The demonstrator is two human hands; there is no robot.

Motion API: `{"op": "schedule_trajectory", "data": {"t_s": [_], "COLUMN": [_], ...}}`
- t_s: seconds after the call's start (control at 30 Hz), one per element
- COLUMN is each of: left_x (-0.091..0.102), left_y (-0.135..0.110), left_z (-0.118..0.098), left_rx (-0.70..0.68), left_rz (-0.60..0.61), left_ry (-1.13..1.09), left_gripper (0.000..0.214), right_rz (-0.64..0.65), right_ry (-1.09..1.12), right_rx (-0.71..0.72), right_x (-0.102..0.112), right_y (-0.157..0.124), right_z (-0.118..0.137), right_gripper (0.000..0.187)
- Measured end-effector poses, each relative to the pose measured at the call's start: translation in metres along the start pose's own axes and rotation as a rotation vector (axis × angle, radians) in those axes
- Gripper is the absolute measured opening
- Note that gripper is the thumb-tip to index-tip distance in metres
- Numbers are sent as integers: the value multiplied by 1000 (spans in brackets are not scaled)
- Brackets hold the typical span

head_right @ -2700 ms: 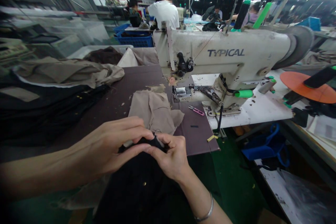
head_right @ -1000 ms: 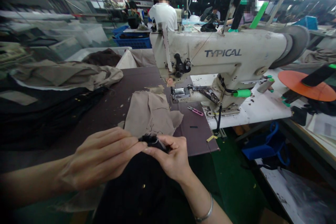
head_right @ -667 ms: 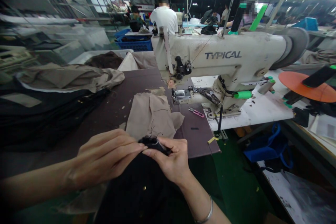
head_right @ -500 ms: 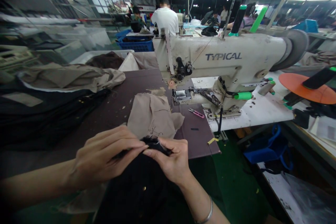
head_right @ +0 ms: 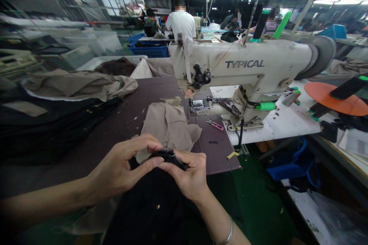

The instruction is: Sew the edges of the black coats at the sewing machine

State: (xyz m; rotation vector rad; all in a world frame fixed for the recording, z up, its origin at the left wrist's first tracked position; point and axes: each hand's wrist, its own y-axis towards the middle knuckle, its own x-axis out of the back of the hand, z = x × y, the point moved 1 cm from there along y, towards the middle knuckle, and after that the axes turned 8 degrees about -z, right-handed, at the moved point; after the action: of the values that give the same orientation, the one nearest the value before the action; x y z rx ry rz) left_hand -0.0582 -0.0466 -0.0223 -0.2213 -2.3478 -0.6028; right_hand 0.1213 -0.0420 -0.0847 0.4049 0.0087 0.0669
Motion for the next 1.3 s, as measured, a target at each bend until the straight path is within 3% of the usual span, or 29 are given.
{"op": "schedule_trajectory", "data": {"t_s": [0.3, 0.43, 0.57, 0.7, 0.87, 0.97, 1.13, 1.2, 1.3], "left_x": [-2, 0, -1, -3, -7, -9, -8, -11, -21], "left_y": [6, 11, 12, 11, 9, 8, 6, 2, -14], "left_z": [3, 4, 4, 4, 5, 4, 1, 6, 23], "left_rx": [39, 64, 66, 31, -48, -111, -205, -125, 110], "left_rz": [-29, 1, 36, 56, -7, -46, -97, -111, -117], "left_ry": [-19, -50, -80, -60, 25, 45, 23, 17, 23], "left_gripper": [9, 12, 13, 12, 10, 6, 7, 7, 16], "right_rz": [-14, 15, -35, -106, -158, -40, 410, 458, 384], "right_ry": [-50, 41, 132, 91, -29, -122, -280, -292, -310], "right_rx": [-82, -192, -267, -236, -126, -130, -62, -27, 34], "right_x": [0, 9, 15, 11, 9, 19, 32, 32, 25], "right_y": [-1, 3, 6, 2, -1, 10, 40, 48, 55], "right_z": [-1, 0, 0, -3, -2, 8, 31, 33, 31], "right_gripper": [18, 18, 14, 14, 19, 23, 32, 38, 41]}}
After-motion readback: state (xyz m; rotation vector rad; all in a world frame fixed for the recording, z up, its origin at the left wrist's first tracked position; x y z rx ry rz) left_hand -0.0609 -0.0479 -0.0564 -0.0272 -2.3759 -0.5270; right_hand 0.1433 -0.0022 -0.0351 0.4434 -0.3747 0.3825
